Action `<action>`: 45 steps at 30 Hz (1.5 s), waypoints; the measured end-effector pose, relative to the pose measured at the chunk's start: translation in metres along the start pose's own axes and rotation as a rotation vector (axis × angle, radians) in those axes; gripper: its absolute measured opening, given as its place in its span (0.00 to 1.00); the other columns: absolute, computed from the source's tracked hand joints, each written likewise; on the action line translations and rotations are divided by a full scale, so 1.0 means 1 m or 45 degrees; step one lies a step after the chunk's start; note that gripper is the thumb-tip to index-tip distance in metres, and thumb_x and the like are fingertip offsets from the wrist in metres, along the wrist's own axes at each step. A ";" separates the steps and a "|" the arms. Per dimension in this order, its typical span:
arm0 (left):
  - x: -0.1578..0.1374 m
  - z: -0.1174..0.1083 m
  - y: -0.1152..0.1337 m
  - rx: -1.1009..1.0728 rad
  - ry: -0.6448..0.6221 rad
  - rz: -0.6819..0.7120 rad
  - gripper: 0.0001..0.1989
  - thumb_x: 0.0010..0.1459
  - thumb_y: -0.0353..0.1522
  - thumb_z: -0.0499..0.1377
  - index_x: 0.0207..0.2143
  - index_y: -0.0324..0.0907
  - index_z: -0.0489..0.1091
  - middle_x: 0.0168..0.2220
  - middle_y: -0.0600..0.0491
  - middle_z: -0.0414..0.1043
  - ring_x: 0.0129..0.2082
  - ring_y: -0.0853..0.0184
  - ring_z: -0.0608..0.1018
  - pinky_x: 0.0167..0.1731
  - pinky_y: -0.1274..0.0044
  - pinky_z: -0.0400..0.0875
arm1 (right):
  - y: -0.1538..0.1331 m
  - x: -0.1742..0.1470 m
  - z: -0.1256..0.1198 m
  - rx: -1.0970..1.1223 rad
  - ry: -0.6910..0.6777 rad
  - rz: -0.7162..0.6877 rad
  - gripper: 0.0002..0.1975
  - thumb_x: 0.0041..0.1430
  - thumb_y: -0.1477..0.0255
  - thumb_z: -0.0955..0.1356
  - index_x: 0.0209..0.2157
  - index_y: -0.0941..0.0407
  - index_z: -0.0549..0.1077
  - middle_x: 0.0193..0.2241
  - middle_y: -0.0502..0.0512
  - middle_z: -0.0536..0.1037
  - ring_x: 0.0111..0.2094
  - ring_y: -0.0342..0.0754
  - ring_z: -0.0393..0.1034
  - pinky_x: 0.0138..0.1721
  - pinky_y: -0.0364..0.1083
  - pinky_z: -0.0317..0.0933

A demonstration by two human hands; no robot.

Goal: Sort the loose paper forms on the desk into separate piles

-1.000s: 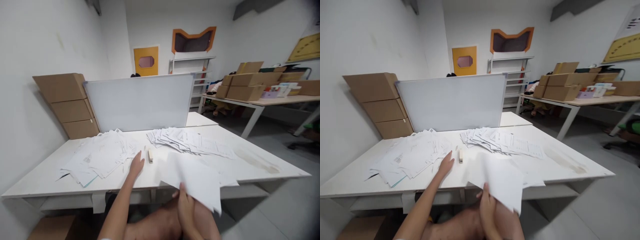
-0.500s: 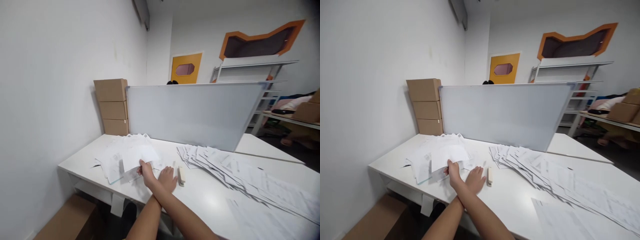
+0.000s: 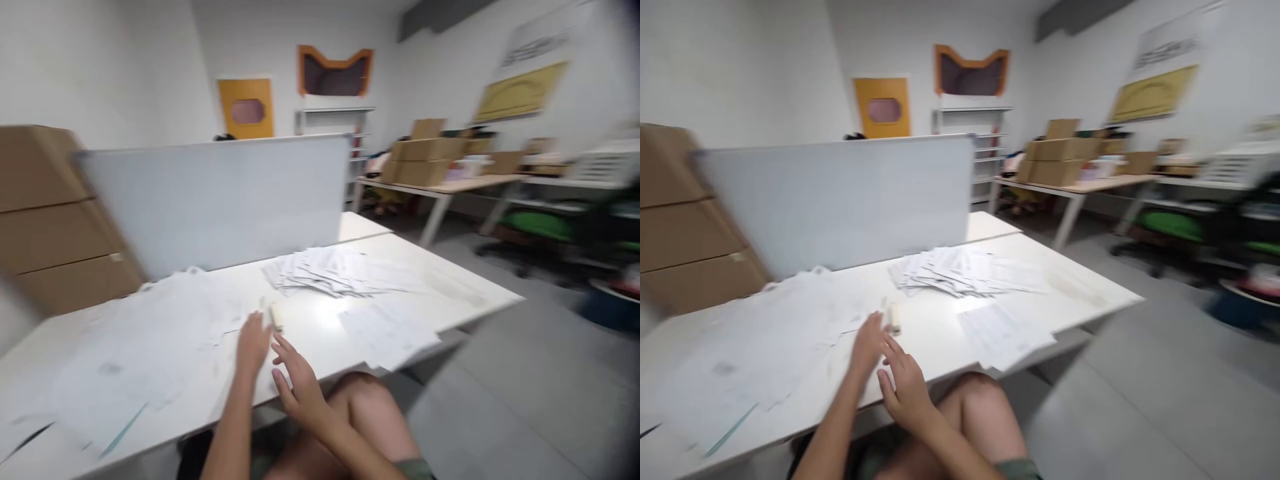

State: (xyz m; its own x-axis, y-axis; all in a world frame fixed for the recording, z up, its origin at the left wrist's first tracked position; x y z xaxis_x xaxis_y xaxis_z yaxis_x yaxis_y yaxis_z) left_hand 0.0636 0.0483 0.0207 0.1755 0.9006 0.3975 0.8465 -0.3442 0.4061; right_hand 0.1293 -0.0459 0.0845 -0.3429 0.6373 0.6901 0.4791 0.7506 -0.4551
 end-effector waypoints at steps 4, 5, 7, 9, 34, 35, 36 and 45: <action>0.030 0.003 -0.009 0.089 0.072 0.036 0.16 0.62 0.38 0.55 0.51 0.43 0.66 0.52 0.47 0.67 0.47 0.62 0.73 0.46 0.65 0.71 | 0.079 -0.057 -0.084 -0.571 -0.276 0.064 0.34 0.61 0.64 0.64 0.65 0.56 0.51 0.64 0.63 0.56 0.63 0.58 0.53 0.60 0.60 0.50; 0.034 0.001 -0.013 0.091 0.078 0.031 0.18 0.62 0.38 0.57 0.52 0.40 0.65 0.51 0.47 0.67 0.47 0.62 0.73 0.45 0.64 0.72 | 0.103 -0.070 -0.105 -0.708 -0.318 0.130 0.37 0.59 0.62 0.66 0.65 0.58 0.50 0.65 0.65 0.53 0.64 0.60 0.49 0.61 0.62 0.46; 0.035 -0.006 -0.021 0.113 0.095 -0.003 0.18 0.61 0.38 0.57 0.52 0.40 0.65 0.51 0.47 0.67 0.46 0.62 0.74 0.44 0.64 0.72 | 0.146 -0.091 -0.143 -0.927 -0.342 0.263 0.37 0.57 0.63 0.67 0.65 0.60 0.53 0.65 0.67 0.52 0.65 0.62 0.47 0.61 0.65 0.42; 0.031 -0.014 -0.032 0.152 0.115 -0.051 0.19 0.61 0.38 0.57 0.52 0.40 0.65 0.52 0.47 0.67 0.47 0.61 0.73 0.45 0.63 0.71 | 0.169 -0.105 -0.161 -1.031 -0.356 0.291 0.29 0.59 0.71 0.65 0.61 0.57 0.60 0.62 0.64 0.61 0.63 0.61 0.53 0.61 0.64 0.44; -0.001 -0.051 0.000 0.409 0.026 0.068 0.12 0.59 0.28 0.48 0.29 0.44 0.70 0.27 0.50 0.69 0.34 0.61 0.70 0.36 0.71 0.64 | 0.050 -0.061 -0.044 -0.531 -0.560 -0.133 0.17 0.62 0.77 0.60 0.51 0.57 0.69 0.52 0.62 0.73 0.45 0.53 0.69 0.42 0.51 0.60; -0.001 -0.050 0.001 0.400 0.016 0.079 0.12 0.59 0.28 0.48 0.28 0.44 0.70 0.28 0.50 0.69 0.34 0.61 0.70 0.36 0.72 0.64 | 0.047 -0.060 -0.042 -0.550 -0.548 -0.132 0.17 0.62 0.77 0.60 0.51 0.57 0.69 0.52 0.62 0.73 0.44 0.53 0.69 0.42 0.51 0.60; -0.001 -0.050 0.001 0.392 0.011 0.086 0.12 0.59 0.28 0.49 0.28 0.44 0.69 0.28 0.50 0.69 0.34 0.61 0.70 0.36 0.72 0.64 | 0.044 -0.060 -0.041 -0.569 -0.535 -0.132 0.17 0.62 0.77 0.59 0.51 0.57 0.69 0.52 0.62 0.73 0.44 0.53 0.69 0.41 0.50 0.59; 0.000 -0.050 0.001 0.347 -0.001 0.067 0.06 0.56 0.30 0.53 0.27 0.43 0.67 0.30 0.50 0.69 0.36 0.60 0.69 0.38 0.70 0.64 | 0.032 -0.060 -0.028 -0.571 -0.486 -0.019 0.19 0.62 0.71 0.61 0.54 0.58 0.68 0.57 0.64 0.68 0.51 0.58 0.63 0.47 0.55 0.58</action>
State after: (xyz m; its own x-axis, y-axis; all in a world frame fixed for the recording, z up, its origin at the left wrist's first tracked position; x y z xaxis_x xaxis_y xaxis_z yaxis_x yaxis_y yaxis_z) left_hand 0.0391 0.0351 0.0618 0.2233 0.8837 0.4115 0.9402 -0.3066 0.1482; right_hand 0.1878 -0.0652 0.0444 -0.5790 0.7073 0.4055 0.7384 0.6658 -0.1071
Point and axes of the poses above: each hand's wrist, its own x-axis towards the middle knuckle, its own z-axis out of the palm, y = z × x, the point moved 10 cm from there along x, towards the middle knuckle
